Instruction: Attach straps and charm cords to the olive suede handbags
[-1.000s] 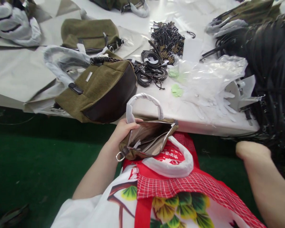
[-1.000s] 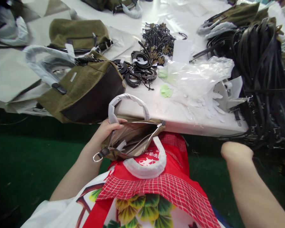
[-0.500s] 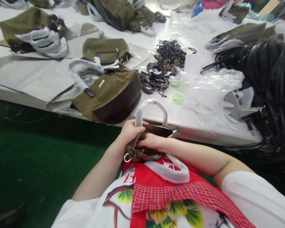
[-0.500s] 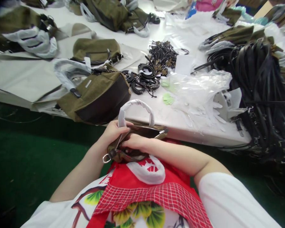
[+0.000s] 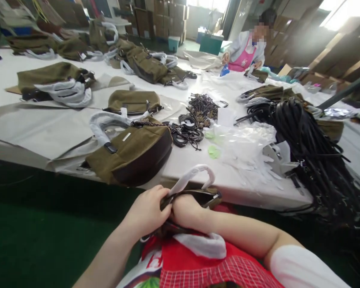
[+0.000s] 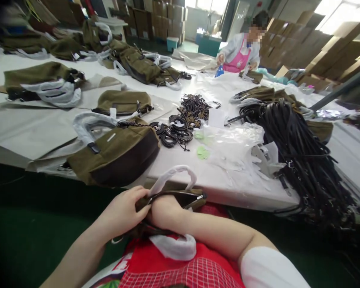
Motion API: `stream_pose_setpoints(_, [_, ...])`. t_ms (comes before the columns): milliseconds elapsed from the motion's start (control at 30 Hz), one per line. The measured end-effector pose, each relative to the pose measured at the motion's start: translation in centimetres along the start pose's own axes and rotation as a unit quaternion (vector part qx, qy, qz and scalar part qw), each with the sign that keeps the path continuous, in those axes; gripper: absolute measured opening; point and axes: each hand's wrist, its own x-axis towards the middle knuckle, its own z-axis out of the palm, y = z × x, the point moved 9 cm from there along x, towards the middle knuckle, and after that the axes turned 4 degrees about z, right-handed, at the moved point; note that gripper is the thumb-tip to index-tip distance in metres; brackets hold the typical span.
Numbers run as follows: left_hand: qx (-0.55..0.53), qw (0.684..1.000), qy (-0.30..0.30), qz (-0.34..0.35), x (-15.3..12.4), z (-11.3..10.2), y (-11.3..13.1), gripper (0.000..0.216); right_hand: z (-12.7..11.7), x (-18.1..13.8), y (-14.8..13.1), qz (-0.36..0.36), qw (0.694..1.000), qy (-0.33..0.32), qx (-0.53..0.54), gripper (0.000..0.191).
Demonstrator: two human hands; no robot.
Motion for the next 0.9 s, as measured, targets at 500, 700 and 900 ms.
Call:
stream_pose_setpoints(500, [-0.004,0.998,-0.054,-0.039,0.1,2.5,-2.6,0.026,-1.1,-1.1,0.7,-0.004,0.986,-0.019,-0.167,0.030])
stream_pose_setpoints(700, [0.021,0.993,-0.106,-0.045,0.5,3.1,-3.0,0.020,-0.8,-0.9,1.2,0.023,0.969,-0.004,-0.244,0.031])
stream_pose_setpoints(900, [0.001,0.992,-0.106,-0.065,0.4,3.0,-4.1,0.024,-2.4,-2.1,3.1,0.082,0.956,0.013,-0.281,0.028])
